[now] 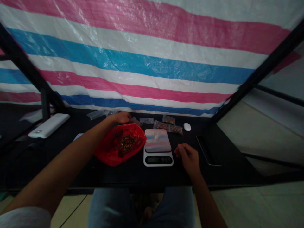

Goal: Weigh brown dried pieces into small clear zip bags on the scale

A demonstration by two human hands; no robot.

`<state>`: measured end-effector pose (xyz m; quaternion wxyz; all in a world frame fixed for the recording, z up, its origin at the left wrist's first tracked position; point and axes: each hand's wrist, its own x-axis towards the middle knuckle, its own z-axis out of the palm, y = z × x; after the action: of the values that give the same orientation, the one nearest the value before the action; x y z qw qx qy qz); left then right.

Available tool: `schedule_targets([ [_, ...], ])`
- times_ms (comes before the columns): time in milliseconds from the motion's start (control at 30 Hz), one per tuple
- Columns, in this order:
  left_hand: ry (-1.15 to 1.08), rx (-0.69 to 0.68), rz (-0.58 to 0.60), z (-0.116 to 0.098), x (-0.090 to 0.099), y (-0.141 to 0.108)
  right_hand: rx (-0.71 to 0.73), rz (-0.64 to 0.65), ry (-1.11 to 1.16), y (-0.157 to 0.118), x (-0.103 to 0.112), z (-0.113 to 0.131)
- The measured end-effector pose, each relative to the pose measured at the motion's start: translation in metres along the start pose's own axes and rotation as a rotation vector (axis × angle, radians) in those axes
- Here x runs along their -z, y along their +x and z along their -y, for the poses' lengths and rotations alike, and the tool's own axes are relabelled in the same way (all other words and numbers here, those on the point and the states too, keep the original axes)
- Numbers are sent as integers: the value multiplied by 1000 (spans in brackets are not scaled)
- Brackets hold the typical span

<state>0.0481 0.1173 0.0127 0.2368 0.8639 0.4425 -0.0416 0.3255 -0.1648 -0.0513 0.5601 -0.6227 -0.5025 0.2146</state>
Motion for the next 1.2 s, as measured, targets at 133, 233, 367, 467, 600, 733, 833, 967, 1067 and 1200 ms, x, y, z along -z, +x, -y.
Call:
schedule_targets([
  [133, -167, 13, -36, 0, 15, -18, 12, -16, -25, -1, 1, 1],
  [233, -452, -23, -112, -3, 27, -48, 27, -20, -46, -2, 1, 2],
  [367, -740, -46, -254, -19, 27, -103, 47, -37, -59, -3, 1, 7],
  [467, -909, -50, -299, -36, 11, -139, 60, -65, -28, -9, -5, 20],
  [600, -1048, -77, -198, -62, -24, -162, 82, 41, 113, -22, -28, 58],
  [733, -1074, -146, -46, -85, -53, -167, 70, 394, 118, -25, -58, 96],
  [833, -1044, -156, 22, -94, -63, -169, 82, 523, 66, -21, -71, 105],
  [967, -979, -162, 92, -92, -66, -172, 76, 660, 53, -19, -70, 100],
  [1067, -957, -174, 156, -89, -66, -174, 69, 711, 47, -20, -68, 96],
  [1200, -963, -204, 232, -88, -66, -176, 20, 717, 145, -22, -71, 94],
])
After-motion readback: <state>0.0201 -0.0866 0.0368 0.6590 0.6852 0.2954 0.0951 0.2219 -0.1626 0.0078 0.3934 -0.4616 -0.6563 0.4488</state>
